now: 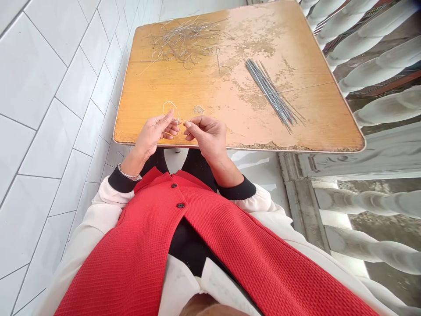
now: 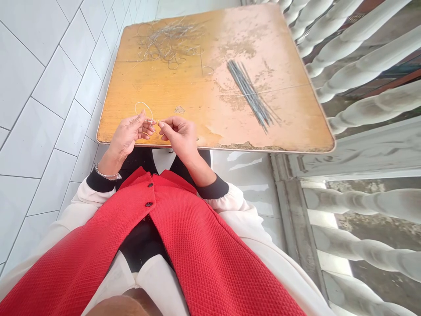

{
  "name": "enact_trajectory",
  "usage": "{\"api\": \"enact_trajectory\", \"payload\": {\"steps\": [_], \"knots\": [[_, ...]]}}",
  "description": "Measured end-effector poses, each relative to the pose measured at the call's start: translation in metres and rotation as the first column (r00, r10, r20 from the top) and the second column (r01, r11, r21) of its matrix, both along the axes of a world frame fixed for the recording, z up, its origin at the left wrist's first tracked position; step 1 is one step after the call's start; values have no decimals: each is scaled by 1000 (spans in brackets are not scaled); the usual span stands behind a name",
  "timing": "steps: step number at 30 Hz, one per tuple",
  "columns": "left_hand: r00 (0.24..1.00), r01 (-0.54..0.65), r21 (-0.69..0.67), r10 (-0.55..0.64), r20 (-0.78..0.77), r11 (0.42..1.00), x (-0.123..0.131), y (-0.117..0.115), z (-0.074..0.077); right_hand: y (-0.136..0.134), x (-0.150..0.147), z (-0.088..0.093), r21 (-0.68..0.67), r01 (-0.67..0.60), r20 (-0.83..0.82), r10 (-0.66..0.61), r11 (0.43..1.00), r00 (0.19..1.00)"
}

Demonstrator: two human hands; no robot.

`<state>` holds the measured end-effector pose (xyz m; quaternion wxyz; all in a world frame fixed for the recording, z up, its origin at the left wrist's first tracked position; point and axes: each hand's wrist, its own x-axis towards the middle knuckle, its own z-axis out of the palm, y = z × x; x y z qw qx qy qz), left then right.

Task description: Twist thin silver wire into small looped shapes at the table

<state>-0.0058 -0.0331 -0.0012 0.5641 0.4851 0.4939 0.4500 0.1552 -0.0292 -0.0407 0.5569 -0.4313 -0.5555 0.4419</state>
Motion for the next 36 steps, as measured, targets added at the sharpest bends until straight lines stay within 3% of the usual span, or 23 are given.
{"api": "enact_trajectory", "payload": {"steps": [8, 20, 28, 36], "knots": [[992, -120, 95, 122, -26, 988, 0, -2, -5, -3, -3, -4, 18, 78, 10, -78, 997, 997], [988, -141, 45, 138, 66, 989, 2, 0, -7, -2, -3, -9, -67, -92, -43, 89, 993, 995], [985, -161, 109, 154, 73, 981, 6, -1, -13, 0, -7, -7, -2, -57, 37, 57, 998, 998], [994, -109, 124, 108, 16, 986, 7, -8, -4, 0, -8, -10, 35, -10, 119, 6, 999, 993]]}}
